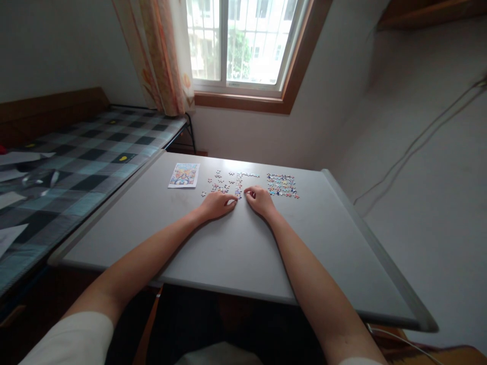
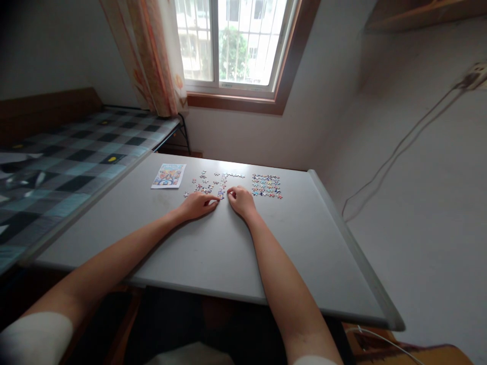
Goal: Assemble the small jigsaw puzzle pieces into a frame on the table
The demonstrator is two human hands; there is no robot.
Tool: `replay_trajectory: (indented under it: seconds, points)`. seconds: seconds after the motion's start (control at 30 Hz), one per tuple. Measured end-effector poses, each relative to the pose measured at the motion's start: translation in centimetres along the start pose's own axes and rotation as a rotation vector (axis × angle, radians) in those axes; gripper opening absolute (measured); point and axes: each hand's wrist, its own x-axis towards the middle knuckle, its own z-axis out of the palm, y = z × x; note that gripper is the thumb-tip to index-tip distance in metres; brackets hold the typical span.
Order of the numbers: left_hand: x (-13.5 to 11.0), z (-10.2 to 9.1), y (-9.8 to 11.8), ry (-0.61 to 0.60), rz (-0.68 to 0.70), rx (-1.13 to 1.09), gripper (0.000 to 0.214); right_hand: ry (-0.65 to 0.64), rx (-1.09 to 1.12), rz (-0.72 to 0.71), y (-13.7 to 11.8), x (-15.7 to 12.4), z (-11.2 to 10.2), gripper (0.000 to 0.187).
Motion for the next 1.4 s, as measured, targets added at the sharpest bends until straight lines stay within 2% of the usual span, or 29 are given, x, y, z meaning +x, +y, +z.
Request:
replay_trajectory:
  seconds: [1.4]
  points:
    - [-0.03,0.01,-0.01,-0.002,-0.014,-0.007,0.033,-0.028,-0.04,-0.013,-0.33,-0.07,-0.11,0.023]
